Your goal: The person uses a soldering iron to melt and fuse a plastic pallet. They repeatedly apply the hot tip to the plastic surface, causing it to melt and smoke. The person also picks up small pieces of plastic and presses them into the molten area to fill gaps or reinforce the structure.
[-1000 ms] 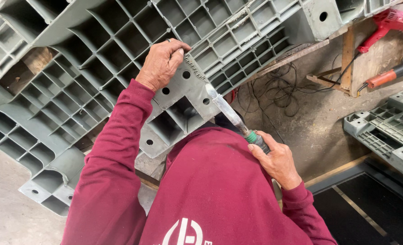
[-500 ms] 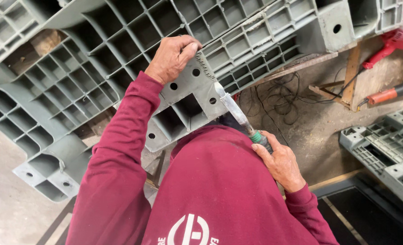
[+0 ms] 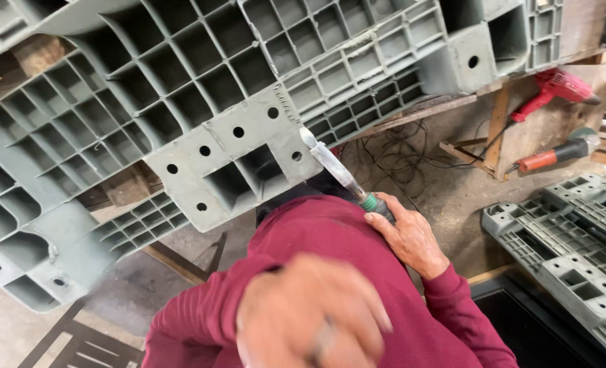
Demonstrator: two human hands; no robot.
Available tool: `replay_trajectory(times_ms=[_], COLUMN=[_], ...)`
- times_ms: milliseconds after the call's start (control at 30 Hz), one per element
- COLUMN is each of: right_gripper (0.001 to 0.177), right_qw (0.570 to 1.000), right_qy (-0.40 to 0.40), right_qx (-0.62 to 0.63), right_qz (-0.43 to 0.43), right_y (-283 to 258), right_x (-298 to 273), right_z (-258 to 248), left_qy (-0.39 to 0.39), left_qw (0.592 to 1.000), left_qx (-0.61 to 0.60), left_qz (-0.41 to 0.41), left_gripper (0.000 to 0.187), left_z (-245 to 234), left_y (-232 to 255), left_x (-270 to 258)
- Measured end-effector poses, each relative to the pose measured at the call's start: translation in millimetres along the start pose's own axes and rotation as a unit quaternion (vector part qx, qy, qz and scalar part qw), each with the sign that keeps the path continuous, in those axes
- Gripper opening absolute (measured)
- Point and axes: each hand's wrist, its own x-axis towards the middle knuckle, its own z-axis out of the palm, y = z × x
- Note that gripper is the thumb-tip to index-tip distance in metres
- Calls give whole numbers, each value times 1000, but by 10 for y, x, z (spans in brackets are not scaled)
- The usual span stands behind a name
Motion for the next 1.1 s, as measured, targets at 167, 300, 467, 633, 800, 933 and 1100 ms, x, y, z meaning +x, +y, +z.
replay_trajectory(times_ms=[167,300,467,633,800,933,1100], right_gripper=[49,49,52,53,52,51,48], right_qw=[1000,1000,999,999,998,998,997], right_qy=[-4,-6,-44,-48,-47,-65,-58], right_qx=[-16,-5,-9,-11,-4,-14,0], right_qz=[-5,-29,11,-11,-41,-12,-46], right_y=[69,118,165,234,236,246,244], right_x=[27,40,134,180,272,241,303], right_z=[-45,-61,-111,-187,-258,-271,-259], left_qy=[-20,-23,206,262,245,222,224], left_qw=[989,1000,710,542,428,393,394], left_qx=[-90,-11,615,710,724,736,743], left_qz=[-118,6,-274,-366,-482,-505,-492], left_gripper=[43,37,18,20,25,33,32], left_z=[292,241,-225,-1042,-1248,-1223,-1266], left_y=[-82,-185,-294,-675,-932,-979,-983], left_x=[279,233,-165,-990,-1352,-1405,-1377])
